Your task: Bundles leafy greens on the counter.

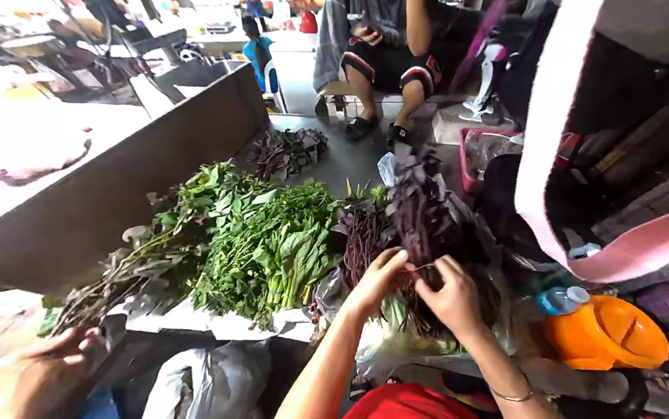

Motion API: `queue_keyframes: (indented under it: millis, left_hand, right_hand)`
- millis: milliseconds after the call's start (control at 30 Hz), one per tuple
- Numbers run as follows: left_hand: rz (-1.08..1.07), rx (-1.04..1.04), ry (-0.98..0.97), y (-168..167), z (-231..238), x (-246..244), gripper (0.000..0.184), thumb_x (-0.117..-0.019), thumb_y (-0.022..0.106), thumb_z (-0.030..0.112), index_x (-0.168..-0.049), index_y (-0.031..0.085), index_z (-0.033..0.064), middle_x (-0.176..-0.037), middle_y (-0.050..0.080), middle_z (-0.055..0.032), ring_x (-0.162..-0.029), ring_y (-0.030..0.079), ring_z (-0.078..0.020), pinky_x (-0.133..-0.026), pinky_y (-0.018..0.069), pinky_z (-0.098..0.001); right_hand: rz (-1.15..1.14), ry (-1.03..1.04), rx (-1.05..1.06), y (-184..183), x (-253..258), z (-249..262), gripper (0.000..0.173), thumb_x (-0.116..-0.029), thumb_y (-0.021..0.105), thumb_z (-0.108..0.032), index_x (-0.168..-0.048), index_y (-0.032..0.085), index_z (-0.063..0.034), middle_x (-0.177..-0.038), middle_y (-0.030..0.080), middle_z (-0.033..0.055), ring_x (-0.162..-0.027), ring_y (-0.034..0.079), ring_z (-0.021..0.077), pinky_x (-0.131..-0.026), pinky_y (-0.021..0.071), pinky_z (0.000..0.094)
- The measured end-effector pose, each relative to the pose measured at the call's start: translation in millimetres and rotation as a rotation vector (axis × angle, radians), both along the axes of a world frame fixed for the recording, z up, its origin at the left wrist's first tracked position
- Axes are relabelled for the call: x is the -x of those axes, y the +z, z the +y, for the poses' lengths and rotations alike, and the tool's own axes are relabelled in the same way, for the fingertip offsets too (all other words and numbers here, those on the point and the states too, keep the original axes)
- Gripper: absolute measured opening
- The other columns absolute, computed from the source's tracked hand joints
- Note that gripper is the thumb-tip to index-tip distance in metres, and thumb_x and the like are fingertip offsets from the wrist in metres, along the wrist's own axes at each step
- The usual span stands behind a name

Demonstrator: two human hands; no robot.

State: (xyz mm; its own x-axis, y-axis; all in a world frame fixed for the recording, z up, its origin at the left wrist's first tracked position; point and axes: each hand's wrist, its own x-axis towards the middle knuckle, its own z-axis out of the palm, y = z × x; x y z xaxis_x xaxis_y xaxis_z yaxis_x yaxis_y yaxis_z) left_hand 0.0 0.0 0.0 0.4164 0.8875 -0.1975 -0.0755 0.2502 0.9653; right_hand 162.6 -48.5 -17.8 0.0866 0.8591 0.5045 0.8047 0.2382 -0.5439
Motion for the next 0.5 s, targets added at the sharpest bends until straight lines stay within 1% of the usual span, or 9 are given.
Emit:
queue_keyframes:
  millis: [33,67,133,167,267,333,400,467,500]
  left_hand:
    - [-0.159,0.155,-0.071,-4.0,10.2,-7.3,0.051,-0.1105,0.032,0.041,-0.144,0.046,0.0053,-0.121,0.067,-0.0107,-0.109,0.066,-0.0186,-0.095,0.0547,-0.0399]
    - [-0.276,0.286,-0.043,-10.9,18.8,-13.3,0.051,-0.1107,0.032,0.044,-0.138,0.051,0.0058,-0.118,0.068,-0.0107,-0.107,0.067,-0.0193,-0.095,0.0553,-0.0411]
    - [-0.380,0.429,0.115,-29.7,31.2,-17.2,0.042,-0.1091,0.043,0.038,-0.126,0.059,0.0041,-0.108,0.070,-0.0115,-0.097,0.069,-0.0205,-0.086,0.0582,-0.0411]
    - [-0.406,0.453,0.171,-39.2,33.0,-15.7,0.036,-0.1082,0.046,0.033,-0.124,0.059,0.0031,-0.106,0.071,-0.0127,-0.095,0.070,-0.0215,-0.084,0.0591,-0.0413]
    - [-0.398,0.460,0.244,-49.6,29.7,-7.6,0.031,-0.1056,0.054,0.025,-0.126,0.056,0.0010,-0.107,0.070,-0.0151,-0.095,0.070,-0.0232,-0.084,0.0595,-0.0409]
    - [-0.350,0.449,0.246,-46.1,26.4,-4.6,0.031,-0.1043,0.057,0.024,-0.125,0.056,0.0016,-0.105,0.070,-0.0142,-0.092,0.070,-0.0222,-0.082,0.0596,-0.0395]
    - [-0.326,0.440,0.244,-41.5,25.7,-4.8,0.029,-0.1042,0.058,0.024,-0.123,0.056,0.0020,-0.101,0.070,-0.0134,-0.088,0.070,-0.0212,-0.079,0.0597,-0.0381]
    - [-0.314,0.422,0.234,-40.6,25.6,-6.8,0.028,-0.1048,0.056,0.026,-0.121,0.056,0.0026,-0.098,0.069,-0.0125,-0.084,0.070,-0.0200,-0.076,0.0594,-0.0367]
    - [-0.310,0.414,0.224,-40.6,25.4,-7.4,0.029,-0.1051,0.056,0.026,-0.122,0.056,0.0026,-0.099,0.070,-0.0128,-0.085,0.070,-0.0204,-0.077,0.0593,-0.0375]
  right_hand:
    - [-0.027,0.045,0.065,-10.1,9.8,-3.3,0.035,-0.0818,0.076,-0.028,-0.094,0.071,0.0046,-0.096,0.070,0.0204,-0.085,0.071,0.0356,-0.071,0.0585,0.0549]
    - [-0.021,0.090,0.130,-19.7,16.9,-6.6,0.041,-0.0834,0.077,-0.032,-0.098,0.072,0.0056,-0.101,0.070,0.0219,-0.089,0.071,0.0369,-0.076,0.0587,0.0557]
    - [0.065,0.166,0.266,-30.6,17.3,-10.3,0.053,-0.0889,0.074,-0.042,-0.113,0.071,0.0057,-0.112,0.070,0.0223,-0.100,0.070,0.0357,-0.088,0.0570,0.0542]
    - [0.112,0.179,0.285,-33.1,11.9,-10.9,0.053,-0.0922,0.071,-0.043,-0.118,0.072,0.0036,-0.113,0.070,0.0204,-0.101,0.070,0.0325,-0.091,0.0569,0.0504]
    - [0.113,0.152,0.105,-36.0,-4.1,-6.2,0.034,-0.1001,0.063,-0.032,-0.111,0.077,-0.0031,-0.101,0.072,0.0134,-0.087,0.070,0.0208,-0.079,0.0596,0.0361]
    - [0.064,0.228,-0.063,-34.2,-8.3,0.2,0.025,-0.0986,0.064,-0.022,-0.107,0.078,-0.0033,-0.099,0.073,0.0130,-0.088,0.071,0.0188,-0.082,0.0597,0.0317]
    - [0.011,0.360,-0.116,-27.2,-3.5,5.2,0.021,-0.0984,0.064,-0.018,-0.106,0.079,-0.0052,-0.100,0.074,0.0126,-0.095,0.071,0.0201,-0.090,0.0582,0.0322]
    - [-0.099,0.432,-0.049,-21.4,5.5,7.4,0.020,-0.0985,0.064,-0.017,-0.107,0.079,-0.0063,-0.102,0.074,0.0118,-0.099,0.071,0.0240,-0.093,0.0574,0.0362]
    - [-0.164,0.435,0.016,-19.5,9.3,7.6,0.020,-0.0985,0.063,-0.016,-0.107,0.079,-0.0059,-0.103,0.073,0.0120,-0.100,0.070,0.0264,-0.093,0.0574,0.0389]
